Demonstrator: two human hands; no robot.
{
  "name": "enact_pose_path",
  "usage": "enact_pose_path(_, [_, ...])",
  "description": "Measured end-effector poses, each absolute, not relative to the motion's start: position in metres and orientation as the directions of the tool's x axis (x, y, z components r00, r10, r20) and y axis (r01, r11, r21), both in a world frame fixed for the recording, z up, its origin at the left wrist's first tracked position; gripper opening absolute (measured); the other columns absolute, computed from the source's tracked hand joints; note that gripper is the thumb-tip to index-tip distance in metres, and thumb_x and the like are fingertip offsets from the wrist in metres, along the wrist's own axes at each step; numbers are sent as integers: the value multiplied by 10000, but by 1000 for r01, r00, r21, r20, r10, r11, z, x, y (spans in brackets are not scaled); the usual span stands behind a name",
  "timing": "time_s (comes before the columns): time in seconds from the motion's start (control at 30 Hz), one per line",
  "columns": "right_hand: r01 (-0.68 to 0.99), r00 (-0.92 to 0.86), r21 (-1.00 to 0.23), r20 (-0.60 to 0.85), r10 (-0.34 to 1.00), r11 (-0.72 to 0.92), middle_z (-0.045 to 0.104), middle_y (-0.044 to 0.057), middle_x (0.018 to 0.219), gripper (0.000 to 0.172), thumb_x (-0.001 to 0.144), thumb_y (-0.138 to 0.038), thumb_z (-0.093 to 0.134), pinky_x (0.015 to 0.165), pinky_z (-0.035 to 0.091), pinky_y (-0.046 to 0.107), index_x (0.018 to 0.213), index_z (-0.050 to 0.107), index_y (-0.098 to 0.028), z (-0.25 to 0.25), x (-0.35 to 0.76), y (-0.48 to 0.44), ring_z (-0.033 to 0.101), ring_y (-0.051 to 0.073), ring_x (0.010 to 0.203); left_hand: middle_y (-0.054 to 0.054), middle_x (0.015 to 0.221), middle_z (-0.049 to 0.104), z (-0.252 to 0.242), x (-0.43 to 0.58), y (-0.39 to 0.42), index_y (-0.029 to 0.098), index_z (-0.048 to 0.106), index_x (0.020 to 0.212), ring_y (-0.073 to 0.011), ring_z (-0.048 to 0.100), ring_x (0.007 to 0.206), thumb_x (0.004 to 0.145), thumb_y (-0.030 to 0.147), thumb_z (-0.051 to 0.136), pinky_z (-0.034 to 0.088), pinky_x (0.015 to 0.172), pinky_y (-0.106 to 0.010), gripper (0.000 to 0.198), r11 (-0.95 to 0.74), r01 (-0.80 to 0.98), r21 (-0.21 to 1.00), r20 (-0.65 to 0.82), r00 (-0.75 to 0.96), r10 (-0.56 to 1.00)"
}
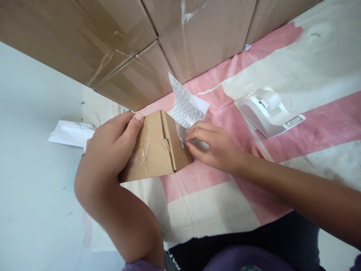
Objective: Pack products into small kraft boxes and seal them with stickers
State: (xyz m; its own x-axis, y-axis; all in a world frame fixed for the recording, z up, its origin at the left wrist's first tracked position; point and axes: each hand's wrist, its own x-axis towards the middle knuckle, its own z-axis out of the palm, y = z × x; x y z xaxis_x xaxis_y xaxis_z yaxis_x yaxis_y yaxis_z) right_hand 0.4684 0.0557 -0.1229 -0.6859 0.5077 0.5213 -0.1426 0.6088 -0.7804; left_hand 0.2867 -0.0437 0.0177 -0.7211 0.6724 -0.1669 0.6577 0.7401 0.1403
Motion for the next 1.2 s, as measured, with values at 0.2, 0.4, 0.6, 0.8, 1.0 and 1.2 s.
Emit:
enact_pose_path(0.2, [-153, -678, -779, 531, 509, 608, 702, 60, 996, 133, 902, -113, 564, 756, 555, 295, 958, 640, -206, -125, 467, 55, 673, 162, 880, 46, 870, 650, 16, 286, -44, 324, 614, 873, -213, 567, 758, 969, 657, 335, 386, 641, -334, 445, 730, 667, 148, -161, -712, 684])
enact_pose_path(0.4, [-150, -677, -779, 530, 511, 609, 709, 58, 966, 134, 889, -113, 561, 762, 562, 303, 953, 641, -200, -126, 466, 53, 686, 174, 885, 39, 922, 682, 19, 284, -43, 339, 636, 923, -228, 596, 827, 991, 603, 350, 367, 708, -350, 395, 689, 705, 169, -167, -668, 725])
enact_pose_path(0.6, [-160, -682, -786, 526, 508, 598, 710, 59, 964, 137, 885, -115, 574, 767, 565, 304, 962, 641, -206, -127, 465, 51, 687, 171, 875, 44, 912, 671, 20, 286, -42, 349, 623, 905, -228, 586, 806, 984, 625, 335, 381, 701, -363, 407, 716, 681, 155, -173, -695, 698])
enact_pose_path(0.8, [-188, -658, -800, 534, 531, 570, 718, 63, 953, 131, 893, -109, 578, 720, 556, 278, 950, 664, -190, -128, 464, 50, 680, 151, 820, 38, 883, 648, 19, 289, -42, 320, 594, 866, -224, 556, 784, 973, 639, 335, 385, 654, -353, 425, 743, 656, 136, -181, -720, 670])
enact_pose_path(1.0, [-202, -657, -795, 543, 523, 572, 718, 57, 941, 137, 915, -107, 560, 718, 560, 265, 935, 672, -182, -128, 465, 51, 683, 141, 815, 41, 914, 668, 21, 286, -42, 343, 618, 911, -231, 584, 815, 985, 618, 338, 377, 716, -364, 400, 714, 683, 154, -174, -693, 700])
enact_pose_path(1.2, [-167, -698, -751, 548, 461, 639, 713, 67, 969, 144, 962, -138, 520, 782, 575, 311, 960, 653, -191, -127, 466, 54, 690, 174, 895, 33, 911, 668, 21, 286, -41, 330, 615, 892, -235, 591, 808, 986, 615, 338, 371, 713, -360, 409, 703, 695, 153, -168, -683, 711])
